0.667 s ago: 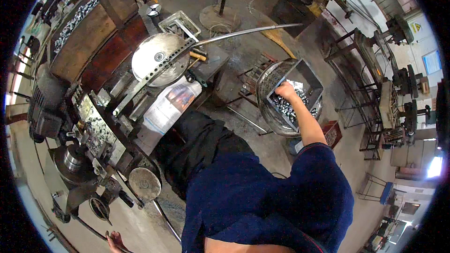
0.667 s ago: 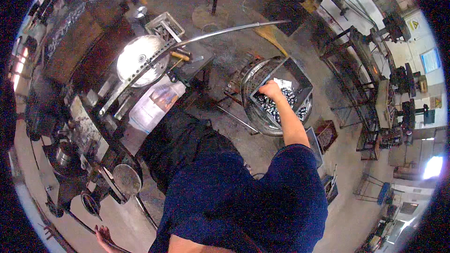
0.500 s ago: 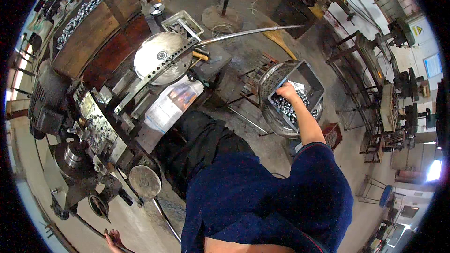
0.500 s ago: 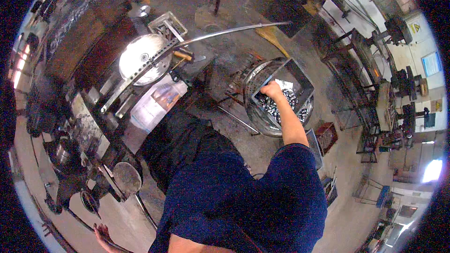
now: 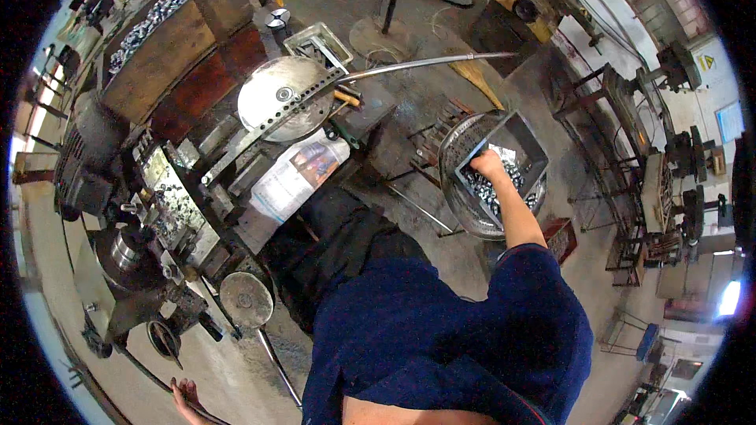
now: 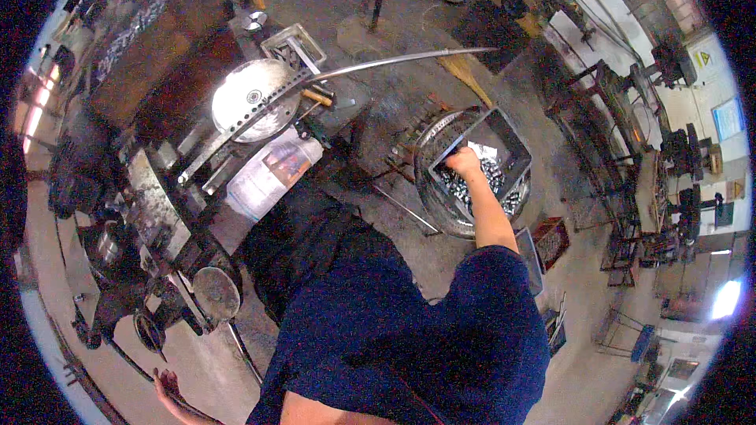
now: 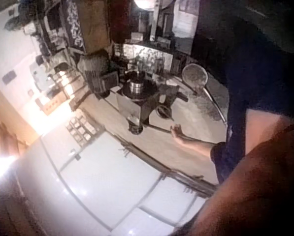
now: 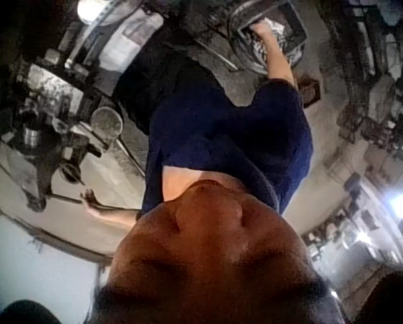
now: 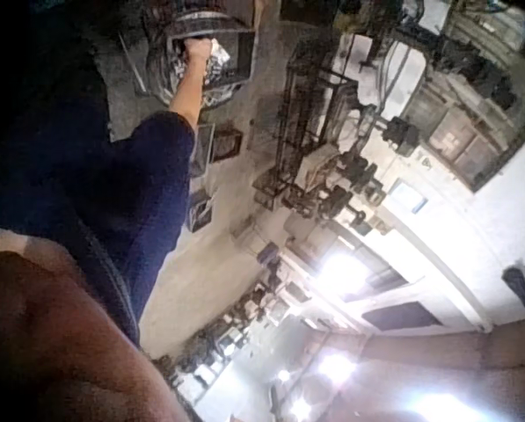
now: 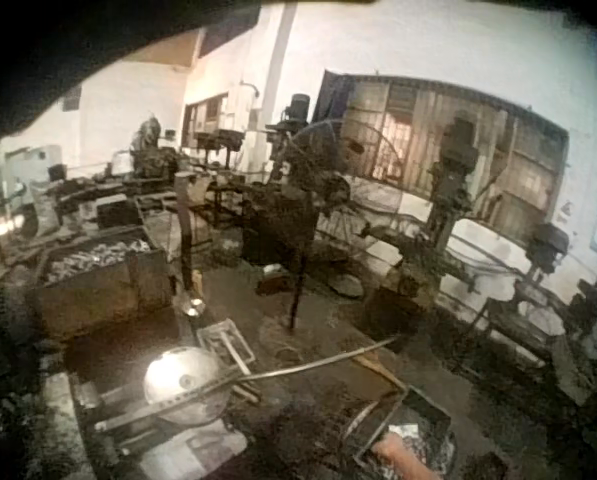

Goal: The person operates a lathe by pulling a lever to secure a small metal part in the chuck, uses another lever to move the cutting tool against the rotating part, and then removes the finished piece and places it in a bin before repeating the process with a new part from a crate.

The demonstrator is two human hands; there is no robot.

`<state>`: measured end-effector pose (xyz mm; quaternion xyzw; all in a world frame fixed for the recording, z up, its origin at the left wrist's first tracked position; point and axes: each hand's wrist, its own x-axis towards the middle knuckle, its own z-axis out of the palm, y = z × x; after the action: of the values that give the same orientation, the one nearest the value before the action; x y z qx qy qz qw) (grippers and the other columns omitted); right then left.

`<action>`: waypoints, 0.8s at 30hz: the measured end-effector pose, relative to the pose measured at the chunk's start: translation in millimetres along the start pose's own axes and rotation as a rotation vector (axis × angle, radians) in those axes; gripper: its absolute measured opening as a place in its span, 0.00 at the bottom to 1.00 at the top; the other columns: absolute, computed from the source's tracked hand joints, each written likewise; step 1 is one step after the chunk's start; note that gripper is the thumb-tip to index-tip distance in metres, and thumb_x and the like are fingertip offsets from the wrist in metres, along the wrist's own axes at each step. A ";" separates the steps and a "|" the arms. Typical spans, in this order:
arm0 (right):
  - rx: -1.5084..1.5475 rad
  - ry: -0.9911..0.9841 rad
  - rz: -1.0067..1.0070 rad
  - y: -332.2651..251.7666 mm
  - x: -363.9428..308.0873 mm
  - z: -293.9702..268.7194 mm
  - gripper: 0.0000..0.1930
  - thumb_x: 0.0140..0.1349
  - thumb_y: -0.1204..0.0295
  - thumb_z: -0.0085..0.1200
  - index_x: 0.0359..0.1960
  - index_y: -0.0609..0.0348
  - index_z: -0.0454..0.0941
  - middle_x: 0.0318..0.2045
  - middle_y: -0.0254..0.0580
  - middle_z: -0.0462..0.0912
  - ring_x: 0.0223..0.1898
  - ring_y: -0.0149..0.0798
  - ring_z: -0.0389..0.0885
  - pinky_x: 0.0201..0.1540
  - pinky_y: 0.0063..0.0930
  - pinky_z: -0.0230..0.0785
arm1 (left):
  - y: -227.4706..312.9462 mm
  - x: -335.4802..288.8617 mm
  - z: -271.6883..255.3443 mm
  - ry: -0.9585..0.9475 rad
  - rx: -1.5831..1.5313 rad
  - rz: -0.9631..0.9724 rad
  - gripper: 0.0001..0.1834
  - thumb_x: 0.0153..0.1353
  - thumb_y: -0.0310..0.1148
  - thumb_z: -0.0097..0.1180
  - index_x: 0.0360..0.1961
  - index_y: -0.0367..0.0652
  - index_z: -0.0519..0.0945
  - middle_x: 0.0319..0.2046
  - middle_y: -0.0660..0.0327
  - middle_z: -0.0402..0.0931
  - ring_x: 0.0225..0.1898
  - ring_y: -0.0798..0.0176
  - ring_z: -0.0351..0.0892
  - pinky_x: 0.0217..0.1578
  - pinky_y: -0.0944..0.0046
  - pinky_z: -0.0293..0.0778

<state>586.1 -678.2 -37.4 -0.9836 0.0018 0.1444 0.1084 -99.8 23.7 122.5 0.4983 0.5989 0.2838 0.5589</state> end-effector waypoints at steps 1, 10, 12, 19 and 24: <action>-0.087 0.091 -0.059 10.4 0.7 5.0 0.12 0.41 0.61 0.50 0.23 0.55 0.79 0.27 0.50 0.79 0.35 0.50 0.77 0.39 0.38 0.70 | -4.2 13.3 -3.4 0.041 -0.031 -0.036 0.28 0.57 0.48 0.52 0.54 0.42 0.68 0.36 0.58 0.72 0.36 0.62 0.72 0.43 0.61 0.69; 1.226 0.093 -0.038 -10.8 -47.9 -76.0 0.15 0.53 0.68 0.54 0.36 0.71 0.76 0.36 0.53 0.79 0.34 0.44 0.80 0.38 0.33 0.75 | -17.1 -0.3 -23.7 -0.069 -0.065 0.064 0.22 0.57 0.42 0.55 0.46 0.34 0.73 0.30 0.59 0.75 0.29 0.63 0.77 0.34 0.62 0.76; 1.328 0.015 -0.215 -41.9 -52.7 -112.9 0.21 0.54 0.64 0.56 0.39 0.76 0.74 0.42 0.55 0.76 0.40 0.46 0.78 0.45 0.38 0.73 | -3.1 -16.2 6.9 -0.006 -0.113 0.141 0.24 0.56 0.41 0.55 0.46 0.31 0.71 0.31 0.57 0.75 0.29 0.63 0.77 0.33 0.62 0.76; 0.841 -0.233 -1.139 -362.0 -98.3 -163.5 0.12 0.49 0.87 0.42 0.30 0.70 0.80 0.46 0.49 0.74 0.47 0.40 0.73 0.49 0.28 0.66 | 7.6 -31.3 11.9 0.121 0.099 0.152 0.20 0.53 0.39 0.57 0.40 0.34 0.73 0.23 0.57 0.75 0.28 0.62 0.77 0.29 0.60 0.74; 0.509 -0.356 -1.840 -551.7 -199.3 -127.3 0.20 0.34 0.75 0.52 0.35 0.54 0.81 0.46 0.51 0.74 0.48 0.50 0.73 0.50 0.34 0.67 | 8.1 -61.7 23.3 0.418 0.959 0.349 0.23 0.45 0.39 0.60 0.40 0.35 0.70 0.24 0.46 0.74 0.29 0.43 0.74 0.31 0.53 0.70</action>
<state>450.5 -172.2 255.6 -0.5113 -0.7534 0.1451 0.3872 -82.8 -35.1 148.6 0.7221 0.6678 0.1606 0.0830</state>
